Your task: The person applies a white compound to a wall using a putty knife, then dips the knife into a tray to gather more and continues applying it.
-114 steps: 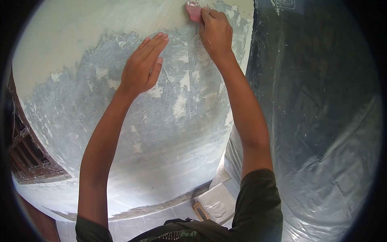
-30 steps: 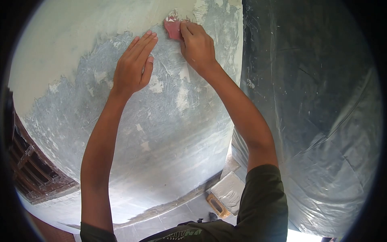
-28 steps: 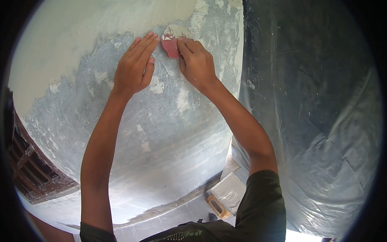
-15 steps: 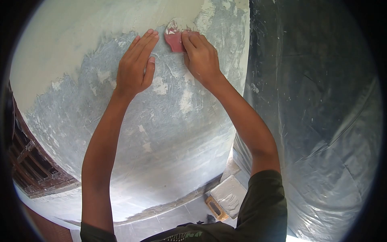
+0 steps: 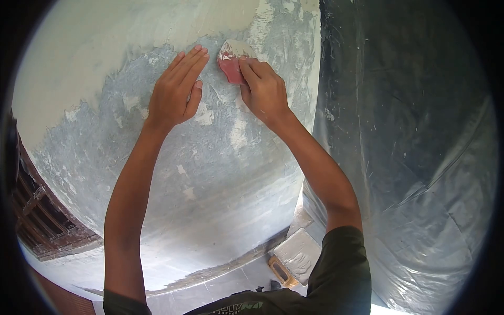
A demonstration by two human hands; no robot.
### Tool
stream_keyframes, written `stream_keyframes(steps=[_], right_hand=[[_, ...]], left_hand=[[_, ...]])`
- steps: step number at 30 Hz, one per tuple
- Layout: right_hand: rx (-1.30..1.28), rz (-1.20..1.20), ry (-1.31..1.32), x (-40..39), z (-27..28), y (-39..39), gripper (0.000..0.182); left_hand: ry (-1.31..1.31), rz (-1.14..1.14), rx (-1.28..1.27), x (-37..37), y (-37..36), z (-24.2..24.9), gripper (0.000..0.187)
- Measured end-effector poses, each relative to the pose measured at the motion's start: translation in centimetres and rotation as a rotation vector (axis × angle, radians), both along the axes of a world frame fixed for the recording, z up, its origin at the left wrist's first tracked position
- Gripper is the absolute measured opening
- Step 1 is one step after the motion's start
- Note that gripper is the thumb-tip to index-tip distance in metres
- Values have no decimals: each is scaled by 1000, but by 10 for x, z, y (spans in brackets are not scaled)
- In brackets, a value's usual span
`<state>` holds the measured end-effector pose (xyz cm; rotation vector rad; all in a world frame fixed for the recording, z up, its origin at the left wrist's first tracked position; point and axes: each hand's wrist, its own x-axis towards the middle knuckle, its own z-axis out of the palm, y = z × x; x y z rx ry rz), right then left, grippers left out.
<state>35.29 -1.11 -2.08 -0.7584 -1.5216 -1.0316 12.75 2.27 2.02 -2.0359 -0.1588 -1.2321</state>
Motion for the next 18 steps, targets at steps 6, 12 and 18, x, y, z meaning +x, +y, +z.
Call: stream_keyframes(steps=[6, 12, 18], right_hand=[[113, -156, 130, 37, 103, 18, 40], [37, -107, 25, 15, 19, 19, 47], [118, -46, 155, 27, 78, 2, 30]], left_hand=[[39, 38, 6, 2, 3, -1, 47], [46, 40, 5, 1, 1, -2, 46], [69, 74, 26, 3, 4, -3, 44]])
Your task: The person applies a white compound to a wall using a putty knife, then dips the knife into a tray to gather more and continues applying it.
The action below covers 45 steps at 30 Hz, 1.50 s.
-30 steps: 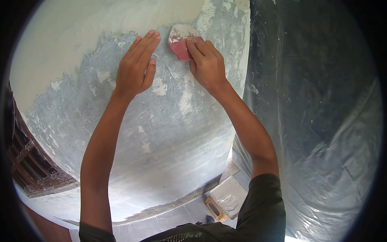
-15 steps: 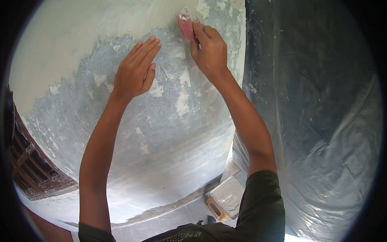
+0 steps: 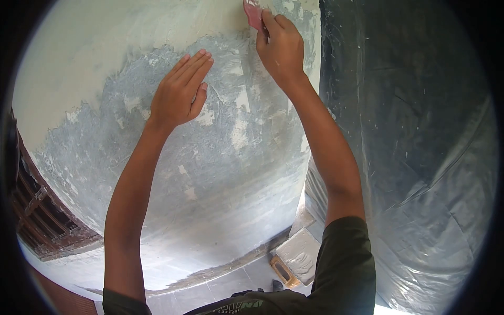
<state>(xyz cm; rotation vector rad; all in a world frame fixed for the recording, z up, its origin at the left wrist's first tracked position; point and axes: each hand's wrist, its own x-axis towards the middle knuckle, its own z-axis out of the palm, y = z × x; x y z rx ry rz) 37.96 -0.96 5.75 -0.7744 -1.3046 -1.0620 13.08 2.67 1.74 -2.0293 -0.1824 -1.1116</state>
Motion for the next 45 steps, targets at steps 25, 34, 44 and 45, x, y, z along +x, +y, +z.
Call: stream_keyframes(steps=[25, 34, 44, 45], right_hand=[[-159, -9, -48, -28, -29, -11, 36], [-20, -61, -157, -36, -40, 20, 47], [-63, -270, -30, -9, 31, 26, 44], [-33, -222, -95, -17, 14, 28, 46]], left_hand=[[-12, -5, 5, 2, 0, 2, 40], [-2, -4, 0, 0, -5, 2, 40], [-10, -2, 12, 1, -1, 1, 32], [-7, -2, 12, 0, -1, 1, 32]])
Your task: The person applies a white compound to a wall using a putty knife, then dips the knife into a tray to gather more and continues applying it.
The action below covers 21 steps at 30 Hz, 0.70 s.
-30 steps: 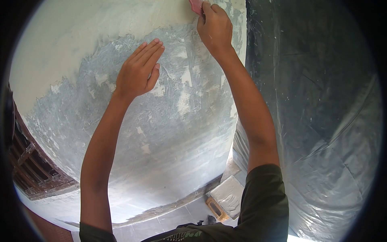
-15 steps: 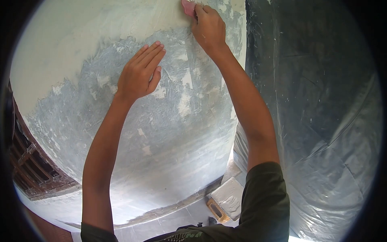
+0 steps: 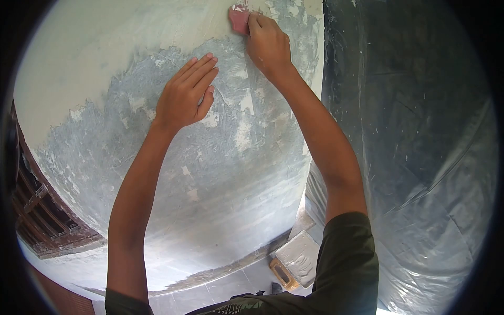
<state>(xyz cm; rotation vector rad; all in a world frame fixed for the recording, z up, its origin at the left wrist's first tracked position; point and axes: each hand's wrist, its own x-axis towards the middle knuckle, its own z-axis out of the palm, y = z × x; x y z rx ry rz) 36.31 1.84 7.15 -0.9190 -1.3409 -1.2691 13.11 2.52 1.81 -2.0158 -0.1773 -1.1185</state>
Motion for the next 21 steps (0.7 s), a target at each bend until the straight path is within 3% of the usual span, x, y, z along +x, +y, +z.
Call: stream_keyframes(steps=[3, 4, 9, 11, 12, 17, 19, 21], right_hand=[[-56, 118, -109, -20, -54, -20, 50], [-36, 156, -146, -23, -60, -30, 44], [33, 165, 10, -6, 2, -17, 36], [63, 21, -48, -5, 19, -5, 42], [41, 21, -90, -9, 12, -5, 32], [-18, 189, -162, -36, -53, -30, 33], [-30, 232, -192, -30, -48, -35, 33], [39, 153, -46, -15, -15, -33, 32]], left_hand=[[0, -2, 3, 0, -2, 1, 31], [8, 9, -2, 0, -4, 1, 31], [10, 2, 5, 2, 1, -1, 30], [8, -10, 10, 1, 0, 0, 28], [8, -7, 11, 1, 0, 0, 28], [63, 18, 37, -1, 1, -2, 24], [64, 6, 36, -1, 3, -3, 25], [71, -9, 36, 0, 5, -4, 26]])
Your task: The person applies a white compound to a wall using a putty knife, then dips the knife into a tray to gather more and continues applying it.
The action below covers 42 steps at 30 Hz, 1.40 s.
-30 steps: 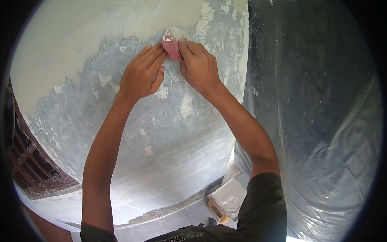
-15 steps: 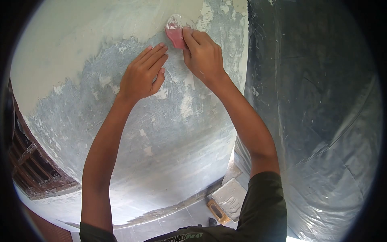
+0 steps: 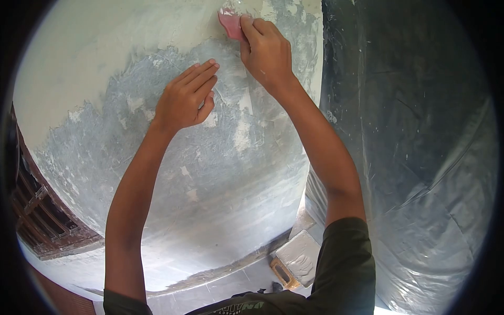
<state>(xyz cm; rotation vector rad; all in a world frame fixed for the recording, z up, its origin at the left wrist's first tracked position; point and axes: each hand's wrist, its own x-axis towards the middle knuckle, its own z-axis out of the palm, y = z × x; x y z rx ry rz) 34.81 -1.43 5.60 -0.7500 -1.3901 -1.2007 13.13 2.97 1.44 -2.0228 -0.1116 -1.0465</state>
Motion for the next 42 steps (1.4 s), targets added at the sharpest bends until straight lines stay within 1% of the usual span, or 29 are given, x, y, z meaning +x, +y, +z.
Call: stream_keyframes(steps=[1, 2, 3, 4, 6, 7, 8, 10, 11, 14, 16, 19, 22, 23, 25, 26, 28, 29, 31, 32, 34, 36, 37, 39, 40, 42], right_hand=[[1, -4, 4, 9, 14, 7, 32], [-5, -75, 33, 17, 28, 15, 33], [-13, -145, 62, 21, 35, 18, 33], [-13, -145, 63, 22, 31, 20, 33], [-61, -114, -15, 17, 8, 27, 33], [-75, -52, -28, 11, -16, 26, 38], [-152, -24, -25, 1, -39, 17, 41], [-97, 72, -125, -8, -62, 1, 43], [-96, 72, -131, -4, -52, 1, 43], [-25, 53, 91, 16, 1, 7, 39], [-32, -97, 98, 32, 27, 21, 34], [-77, -149, 41, 29, 3, 33, 30], [-103, -49, -4, 2, -62, 17, 36], [-100, -48, -9, 0, -61, 11, 36], [-165, 54, 31, -2, -50, -7, 38], [-102, 34, 67, 4, -28, -6, 32], [-40, -62, 125, 21, 13, 6, 27], [-37, -62, 125, 28, 23, 15, 27], [-76, -175, 90, 38, 30, 32, 23], [-76, -175, 90, 34, 18, 33, 23], [-88, -100, 56, 12, -26, 23, 27], [-162, 0, -13, -12, -72, 2, 31], [-162, -1, -15, -12, -68, -1, 31], [-222, 80, 66, -11, -50, -15, 37], [-139, 61, 118, -4, -27, -12, 30], [-17, -57, 115, 15, 14, 4, 21]], left_hand=[[-6, 2, 4, 0, 0, 0, 25], [-13, 5, 8, 1, 1, 0, 24], [-12, 2, 10, 1, 0, 1, 24], [-9, 4, 2, 1, -1, 1, 25], [-2, 8, -5, 0, -2, 1, 25], [0, 9, -11, 0, -2, 1, 26], [-1, 8, -16, 0, -2, 2, 27], [-5, 14, -22, 0, -6, 2, 27], [-4, 21, -31, 0, -6, 3, 28], [2, 13, -11, 0, -1, 1, 28], [1, 17, -11, 1, -1, 1, 28], [-7, 23, -13, 1, -2, 2, 28], [-7, 30, -23, 1, -5, 1, 29], [-11, 34, -23, 1, -5, 2, 29], [-13, 33, -22, 1, -3, 3, 30], [-4, 29, -25, 1, -3, 2, 30], [-2, 32, -19, 0, -1, 1, 30], [-6, 35, -12, 1, -1, 2, 29], [-5, 36, -14, 1, 0, 1, 29], [-2, 38, -20, 0, -1, 1, 29], [-1, 35, -22, 0, -3, 1, 30], [-11, 30, -24, 0, -5, 2, 30], [-13, 29, -24, 1, -6, 3, 29], [-10, 32, -28, 2, -4, 3, 29], [-16, 22, 5, 2, -2, 3, 27], [-24, 12, 39, 1, -1, 2, 25]])
